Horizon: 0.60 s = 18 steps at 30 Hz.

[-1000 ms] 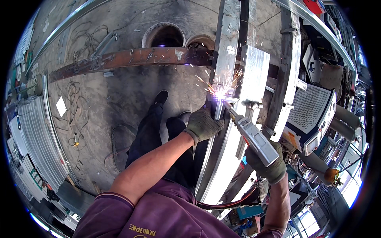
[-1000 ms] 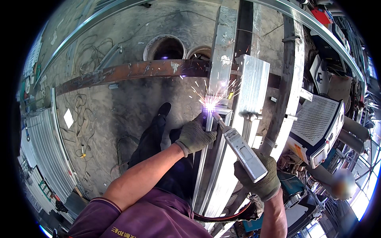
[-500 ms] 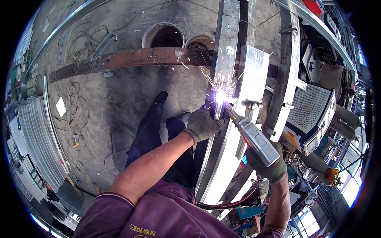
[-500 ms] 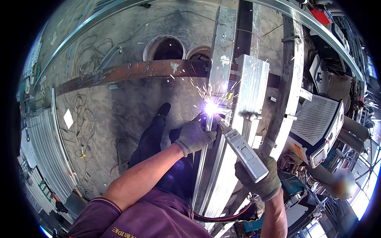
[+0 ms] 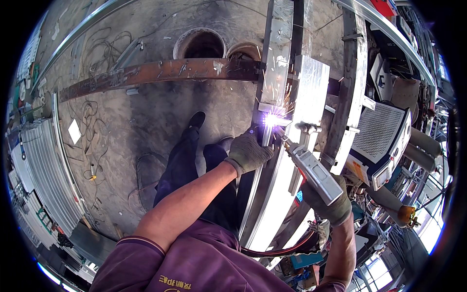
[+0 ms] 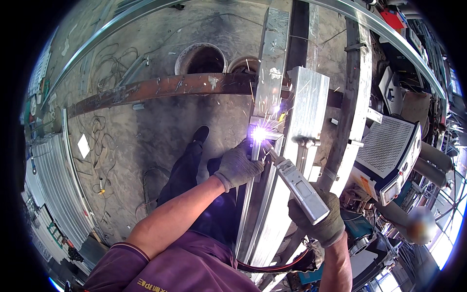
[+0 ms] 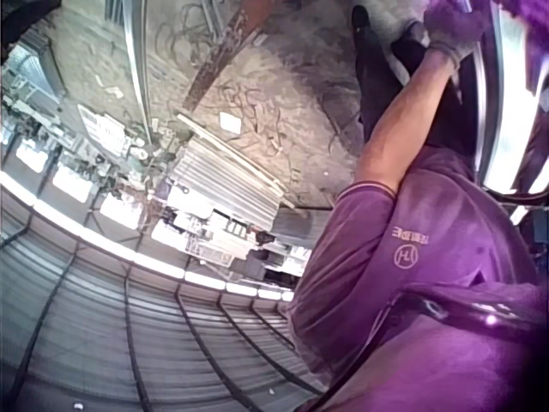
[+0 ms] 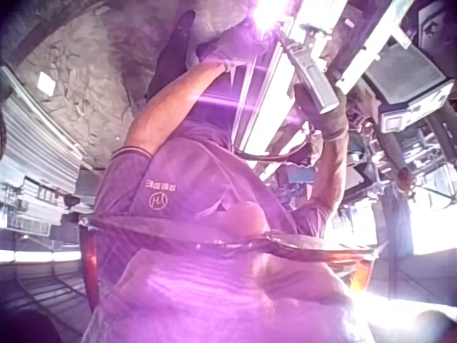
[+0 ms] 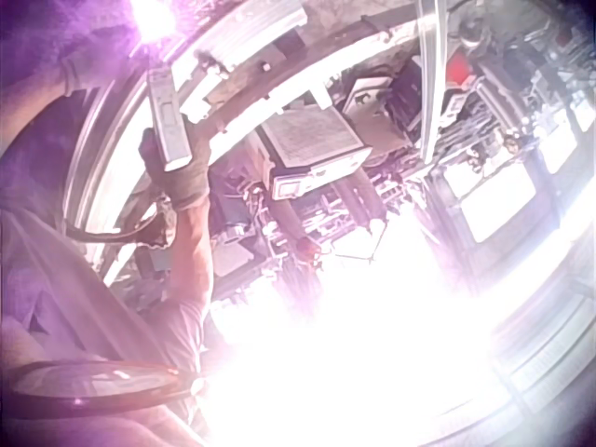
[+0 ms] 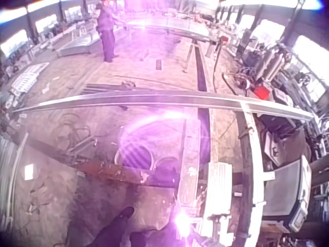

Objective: The person welds metal frame components using a handheld welding torch, joining rectangular metal pieces into a larger frame structure. The person repositions the frame multiple times to access different joints and continues welding along seams.

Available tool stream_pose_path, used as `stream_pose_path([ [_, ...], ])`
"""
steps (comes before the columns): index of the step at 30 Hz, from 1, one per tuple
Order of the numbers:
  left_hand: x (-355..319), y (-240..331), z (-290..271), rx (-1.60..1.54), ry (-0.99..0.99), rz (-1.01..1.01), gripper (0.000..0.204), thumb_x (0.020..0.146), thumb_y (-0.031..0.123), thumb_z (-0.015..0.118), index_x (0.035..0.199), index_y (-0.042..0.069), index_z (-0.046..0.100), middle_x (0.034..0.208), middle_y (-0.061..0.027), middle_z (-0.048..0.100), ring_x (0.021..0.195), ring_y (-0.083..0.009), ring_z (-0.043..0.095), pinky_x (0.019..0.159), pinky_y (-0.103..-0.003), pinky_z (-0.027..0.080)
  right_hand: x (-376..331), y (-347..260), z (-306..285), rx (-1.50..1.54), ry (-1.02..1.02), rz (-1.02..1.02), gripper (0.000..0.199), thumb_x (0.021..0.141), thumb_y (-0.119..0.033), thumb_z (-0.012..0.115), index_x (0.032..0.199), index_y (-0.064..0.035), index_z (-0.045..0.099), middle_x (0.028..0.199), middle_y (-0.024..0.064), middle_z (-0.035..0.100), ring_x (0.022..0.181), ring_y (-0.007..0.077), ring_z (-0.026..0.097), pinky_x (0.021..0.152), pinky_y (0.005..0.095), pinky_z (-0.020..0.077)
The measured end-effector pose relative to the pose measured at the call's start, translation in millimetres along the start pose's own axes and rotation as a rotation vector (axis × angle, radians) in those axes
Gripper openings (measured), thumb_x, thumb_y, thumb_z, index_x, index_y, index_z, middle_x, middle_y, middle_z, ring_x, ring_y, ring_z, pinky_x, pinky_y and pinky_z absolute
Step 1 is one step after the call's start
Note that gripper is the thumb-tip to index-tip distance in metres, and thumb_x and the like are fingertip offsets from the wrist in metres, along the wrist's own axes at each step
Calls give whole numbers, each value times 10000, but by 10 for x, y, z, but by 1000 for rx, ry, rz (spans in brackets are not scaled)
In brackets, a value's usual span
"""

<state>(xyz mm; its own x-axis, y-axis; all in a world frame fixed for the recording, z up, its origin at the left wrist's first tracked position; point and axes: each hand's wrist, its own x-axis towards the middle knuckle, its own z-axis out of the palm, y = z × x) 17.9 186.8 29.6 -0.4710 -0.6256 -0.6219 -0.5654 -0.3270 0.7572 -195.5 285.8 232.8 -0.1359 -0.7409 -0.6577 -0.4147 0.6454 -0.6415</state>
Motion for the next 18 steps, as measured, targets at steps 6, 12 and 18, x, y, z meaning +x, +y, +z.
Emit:
stream_pose_path([
  [6,-7,-18,8,-49,5,11,542,921,276,824,1425,209,638,1028,-61,811,923,-249,820,887,-404,661,-31,101,16,52,22,36,368,921,-117,869,1243,13,745,894,3,766,807,84,732,730,287,623],
  [12,-23,23,-7,-10,17,37,485,953,304,817,1404,229,655,1016,-62,816,922,-262,821,870,-421,654,-27,41,-2,-73,0,-70,378,926,-123,865,1254,16,739,891,4,762,802,87,734,721,290,623],
  [18,-1,3,-22,25,-35,0,482,947,330,825,1389,228,659,1068,-74,817,978,-272,820,899,-435,650,-33,18,-19,-104,-17,-87,397,940,-110,857,1290,21,721,905,-6,750,802,74,707,713,280,612],
])
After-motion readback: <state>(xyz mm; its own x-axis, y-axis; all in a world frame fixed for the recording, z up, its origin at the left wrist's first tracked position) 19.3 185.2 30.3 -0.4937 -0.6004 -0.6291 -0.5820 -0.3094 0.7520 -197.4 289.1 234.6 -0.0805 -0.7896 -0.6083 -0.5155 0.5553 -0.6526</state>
